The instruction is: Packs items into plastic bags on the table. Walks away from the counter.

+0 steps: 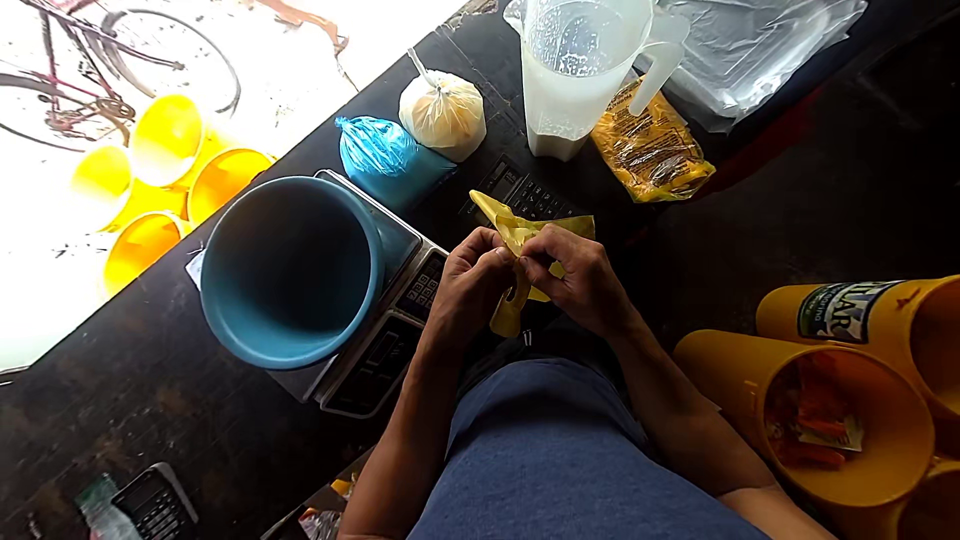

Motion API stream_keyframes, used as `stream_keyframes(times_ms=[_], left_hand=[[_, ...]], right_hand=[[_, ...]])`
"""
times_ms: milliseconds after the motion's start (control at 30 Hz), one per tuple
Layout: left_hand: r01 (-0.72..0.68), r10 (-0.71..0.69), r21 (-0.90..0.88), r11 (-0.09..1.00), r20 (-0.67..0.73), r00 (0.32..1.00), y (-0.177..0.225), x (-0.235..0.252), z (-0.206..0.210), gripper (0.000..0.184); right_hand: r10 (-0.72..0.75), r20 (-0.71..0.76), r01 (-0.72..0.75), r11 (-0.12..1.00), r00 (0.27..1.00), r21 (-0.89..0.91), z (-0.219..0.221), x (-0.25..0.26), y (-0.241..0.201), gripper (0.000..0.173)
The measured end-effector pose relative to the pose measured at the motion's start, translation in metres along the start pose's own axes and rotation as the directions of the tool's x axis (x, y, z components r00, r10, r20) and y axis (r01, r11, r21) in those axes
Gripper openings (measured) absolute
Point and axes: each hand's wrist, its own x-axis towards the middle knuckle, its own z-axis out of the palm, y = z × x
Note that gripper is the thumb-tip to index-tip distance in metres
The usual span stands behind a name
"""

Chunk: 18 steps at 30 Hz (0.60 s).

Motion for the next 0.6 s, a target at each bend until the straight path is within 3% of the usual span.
stream_keyframes(times_ms=[233,300,500,600], left_hand=[[0.039,-0.044,-0.116,0.992,-0.039,0.998,-0.01,-0.002,0.0,0.014],[0.054,-0.061,-0.117,0.992,-0.056,0.997,-0.012,-0.004,0.001,0.008],[0.042,-0.042,-0.139,0.989,0.001,0.999,-0.017,-0.004,-0.004,0.004],[0.031,-0.029,-0.155,0.987,0.016,0.999,-0.018,-0.005,-0.007,0.003]], right_hand=[[-0.063,0.037,0.068,0.985,0.997,-0.158,0.001,-0.004,0.0,0.007],[-0.064,0.049,0.071,0.984,0.997,-0.162,0.001,-0.005,-0.001,0.007],[-0.023,0.084,0.031,0.996,0.996,-0.086,-0.003,-0.006,-0.004,0.007],[0.097,0.077,-0.1,0.994,0.992,0.041,-0.005,-0.006,-0.006,0.012]])
